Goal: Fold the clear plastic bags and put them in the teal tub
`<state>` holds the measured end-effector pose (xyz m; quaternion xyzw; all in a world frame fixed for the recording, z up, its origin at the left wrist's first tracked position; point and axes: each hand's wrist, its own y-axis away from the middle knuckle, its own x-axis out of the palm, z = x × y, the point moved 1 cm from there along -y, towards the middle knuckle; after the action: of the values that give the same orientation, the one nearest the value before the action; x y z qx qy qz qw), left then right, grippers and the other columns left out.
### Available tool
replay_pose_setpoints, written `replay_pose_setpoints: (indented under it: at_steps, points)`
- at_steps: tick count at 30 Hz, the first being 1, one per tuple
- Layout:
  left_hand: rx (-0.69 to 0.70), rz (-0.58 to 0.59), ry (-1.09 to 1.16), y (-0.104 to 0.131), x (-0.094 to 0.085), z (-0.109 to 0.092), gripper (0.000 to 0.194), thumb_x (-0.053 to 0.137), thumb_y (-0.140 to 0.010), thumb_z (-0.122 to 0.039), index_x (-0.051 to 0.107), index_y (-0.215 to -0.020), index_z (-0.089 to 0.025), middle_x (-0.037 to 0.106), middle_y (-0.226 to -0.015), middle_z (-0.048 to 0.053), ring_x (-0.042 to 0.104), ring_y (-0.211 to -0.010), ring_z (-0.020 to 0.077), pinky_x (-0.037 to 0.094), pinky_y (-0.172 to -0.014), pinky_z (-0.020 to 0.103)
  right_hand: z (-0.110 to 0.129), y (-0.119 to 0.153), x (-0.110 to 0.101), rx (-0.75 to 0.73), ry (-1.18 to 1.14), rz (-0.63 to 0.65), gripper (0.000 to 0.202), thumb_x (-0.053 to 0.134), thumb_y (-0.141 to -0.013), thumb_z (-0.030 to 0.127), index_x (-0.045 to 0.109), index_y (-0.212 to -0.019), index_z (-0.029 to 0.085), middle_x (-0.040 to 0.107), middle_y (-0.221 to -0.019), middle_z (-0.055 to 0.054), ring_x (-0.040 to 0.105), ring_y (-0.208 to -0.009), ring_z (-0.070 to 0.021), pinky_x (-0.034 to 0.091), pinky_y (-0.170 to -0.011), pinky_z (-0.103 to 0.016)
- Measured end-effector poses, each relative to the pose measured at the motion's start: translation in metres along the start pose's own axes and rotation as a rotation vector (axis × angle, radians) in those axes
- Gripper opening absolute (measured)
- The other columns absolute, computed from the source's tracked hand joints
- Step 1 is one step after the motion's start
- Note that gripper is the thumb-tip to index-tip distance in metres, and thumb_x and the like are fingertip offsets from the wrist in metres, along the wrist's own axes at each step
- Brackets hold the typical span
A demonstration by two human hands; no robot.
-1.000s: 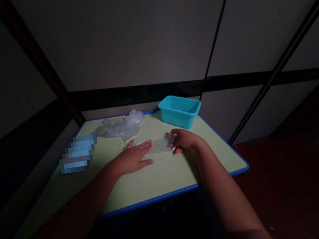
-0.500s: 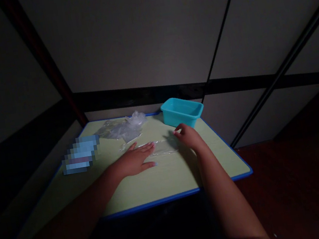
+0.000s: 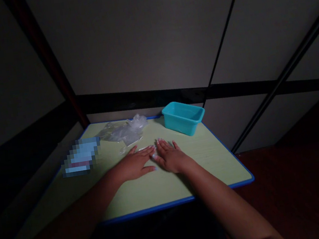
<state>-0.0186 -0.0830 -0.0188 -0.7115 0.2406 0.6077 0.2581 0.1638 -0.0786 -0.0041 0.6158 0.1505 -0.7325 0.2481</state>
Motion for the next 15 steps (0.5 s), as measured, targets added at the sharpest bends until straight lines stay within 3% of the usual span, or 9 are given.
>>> replay_pose_setpoints:
  at_steps: [9,15]
  points:
    - [-0.009,0.027,-0.034,-0.0004,-0.0003,0.0,0.066,0.034,-0.088,-0.057,0.024,-0.143,-0.021,0.024,-0.148,0.009,0.023,-0.136,0.0214,0.007,-0.109,0.045,0.0066,-0.0037,0.0047,0.066,0.058,-0.02,0.078,0.01,-0.09,0.057,0.013,-0.144,0.0,0.007,-0.149,-0.019,0.005,-0.138,-0.0262,0.006,-0.11,-0.049]
    - [-0.021,0.029,-0.024,-0.0004,-0.0012,0.0001,0.067,0.034,-0.088,-0.058,0.024,-0.143,-0.021,0.025,-0.147,0.009,0.022,-0.136,0.0218,0.009,-0.109,0.046,0.0102,-0.0046,0.0054,0.136,0.029,0.042,0.082,0.009,-0.089,0.058,0.01,-0.143,-0.004,0.003,-0.149,-0.02,-0.001,-0.138,-0.027,0.008,-0.11,-0.046]
